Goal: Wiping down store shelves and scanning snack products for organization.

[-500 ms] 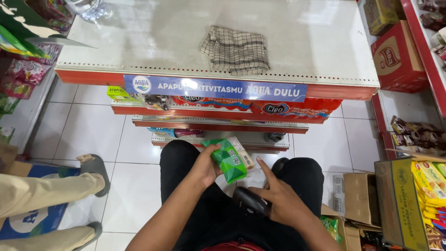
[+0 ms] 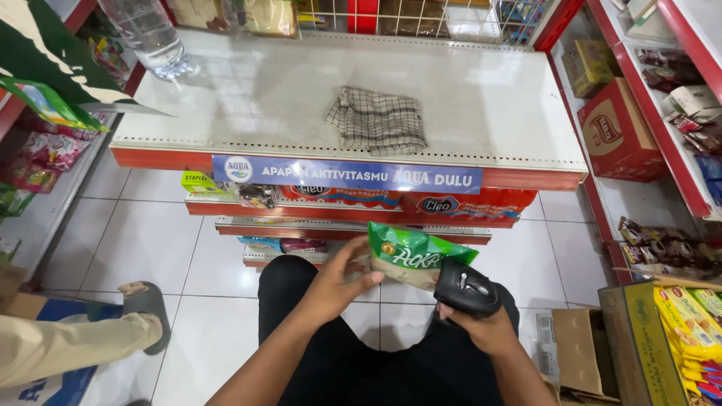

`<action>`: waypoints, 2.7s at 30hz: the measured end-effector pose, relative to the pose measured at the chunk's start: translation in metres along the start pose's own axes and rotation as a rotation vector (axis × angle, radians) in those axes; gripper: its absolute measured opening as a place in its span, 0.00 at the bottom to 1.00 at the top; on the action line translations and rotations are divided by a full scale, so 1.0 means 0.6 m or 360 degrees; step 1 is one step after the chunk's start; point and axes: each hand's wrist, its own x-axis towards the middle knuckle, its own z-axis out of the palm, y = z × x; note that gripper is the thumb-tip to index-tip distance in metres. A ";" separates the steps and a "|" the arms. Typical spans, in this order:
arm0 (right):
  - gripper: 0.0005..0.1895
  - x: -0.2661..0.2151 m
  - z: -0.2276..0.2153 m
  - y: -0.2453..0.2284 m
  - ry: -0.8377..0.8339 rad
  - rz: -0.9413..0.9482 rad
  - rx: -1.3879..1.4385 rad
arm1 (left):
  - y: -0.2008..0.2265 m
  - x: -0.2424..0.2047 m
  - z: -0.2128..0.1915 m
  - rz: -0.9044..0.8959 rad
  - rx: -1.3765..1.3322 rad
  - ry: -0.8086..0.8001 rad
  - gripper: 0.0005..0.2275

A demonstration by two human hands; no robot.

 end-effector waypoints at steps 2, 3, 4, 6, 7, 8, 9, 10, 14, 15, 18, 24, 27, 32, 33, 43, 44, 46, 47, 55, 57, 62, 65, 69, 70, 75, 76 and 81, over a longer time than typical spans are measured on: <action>0.22 0.023 0.034 -0.067 0.0204 0.0204 -0.0081 | 0.009 0.013 -0.009 -0.0220 -0.0537 -0.0252 0.34; 0.22 0.034 0.035 -0.074 0.0199 0.0184 -0.0089 | 0.016 0.022 -0.017 -0.0199 -0.0532 -0.0249 0.34; 0.22 0.045 0.036 -0.082 0.0123 0.0131 -0.0092 | 0.025 0.032 -0.025 -0.0229 -0.0564 -0.0237 0.31; 0.21 0.071 0.032 -0.094 0.0034 0.0047 -0.0110 | 0.026 0.054 -0.041 -0.0222 -0.0589 -0.0216 0.29; 0.17 0.083 0.027 -0.100 0.0060 0.0062 -0.0193 | 0.021 0.066 -0.048 -0.0211 -0.0438 -0.0184 0.24; 0.13 0.096 0.023 -0.106 0.0087 0.0077 -0.0276 | 0.016 0.079 -0.056 -0.0201 -0.0286 -0.0149 0.19; 0.13 0.115 0.017 -0.122 0.0080 0.0051 -0.0285 | 0.028 0.097 -0.069 -0.0175 -0.0279 -0.0140 0.19; 0.15 0.134 0.011 -0.137 0.0176 -0.0073 -0.0319 | 0.040 0.116 -0.082 -0.0091 -0.0356 -0.0012 0.17; 0.17 0.215 0.015 -0.234 0.0532 -0.0286 -0.0225 | 0.108 0.200 -0.136 0.0053 -0.0382 0.0314 0.16; 0.17 0.244 -0.006 -0.229 0.0530 -0.0298 -0.0229 | 0.097 0.235 -0.147 0.0065 -0.0382 0.0315 0.16; 0.16 0.319 -0.050 -0.221 0.0682 -0.0441 -0.0318 | 0.053 0.344 -0.178 0.0207 -0.0231 0.0427 0.15; 0.18 0.415 -0.103 -0.147 0.0716 -0.0262 -0.0412 | -0.030 0.517 -0.230 0.0253 0.0144 0.0768 0.15; 0.23 0.418 -0.085 -0.142 0.0738 -0.0677 -0.0453 | -0.066 0.569 -0.275 0.0157 0.0322 0.0859 0.16; 0.20 0.424 -0.121 -0.112 0.0795 -0.0369 -0.0453 | -0.124 0.603 -0.382 0.0300 0.0788 0.1048 0.14; 0.20 0.423 -0.108 -0.125 0.0794 -0.0374 -0.0457 | -0.121 0.600 -0.398 0.0304 0.0784 0.1052 0.14; 0.21 0.416 -0.082 -0.151 0.0751 -0.0175 -0.0480 | -0.103 0.581 -0.457 0.0004 0.1006 0.1571 0.15; 0.21 0.416 -0.080 -0.153 0.0744 -0.0185 -0.0477 | -0.107 0.586 -0.459 -0.0009 0.0954 0.1636 0.14; 0.20 0.415 -0.079 -0.151 0.0744 -0.0179 -0.0463 | -0.096 0.580 -0.453 0.0012 0.0804 0.1663 0.15; 0.20 0.417 -0.079 -0.152 0.0740 -0.0182 -0.0453 | -0.089 0.578 -0.452 0.0038 0.0651 0.1695 0.16; 0.18 0.414 -0.079 -0.153 0.0717 -0.0175 -0.0488 | -0.122 0.584 -0.451 0.0016 0.0708 0.1756 0.26; 0.18 0.413 -0.077 -0.153 0.0726 -0.0159 -0.0492 | -0.104 0.575 -0.441 -0.0110 0.0768 0.1683 0.32; 0.18 0.413 -0.081 -0.151 0.0723 -0.0176 -0.0499 | -0.079 0.573 -0.429 -0.0330 0.1016 0.1406 0.52; 0.18 0.414 -0.091 -0.140 0.0711 -0.0193 -0.0490 | -0.099 0.579 -0.435 -0.0126 0.0937 0.1475 0.50; 0.17 0.414 -0.090 -0.141 0.0724 -0.0195 -0.0461 | -0.122 0.595 -0.441 0.0053 0.1027 0.1500 0.50; 0.17 0.414 -0.088 -0.143 0.0711 -0.0192 -0.0473 | -0.112 0.591 -0.437 0.0018 0.0974 0.1485 0.48; 0.17 0.412 -0.075 -0.155 0.0719 -0.0166 -0.0471 | -0.146 0.615 -0.448 0.0101 0.1038 0.1449 0.46; 0.17 0.413 -0.075 -0.155 0.0732 -0.0175 -0.0464 | -0.151 0.618 -0.449 0.0145 0.1070 0.1447 0.47; 0.18 0.416 -0.081 -0.148 0.0691 -0.0194 -0.0423 | -0.120 0.597 -0.436 0.0126 0.1061 0.1467 0.45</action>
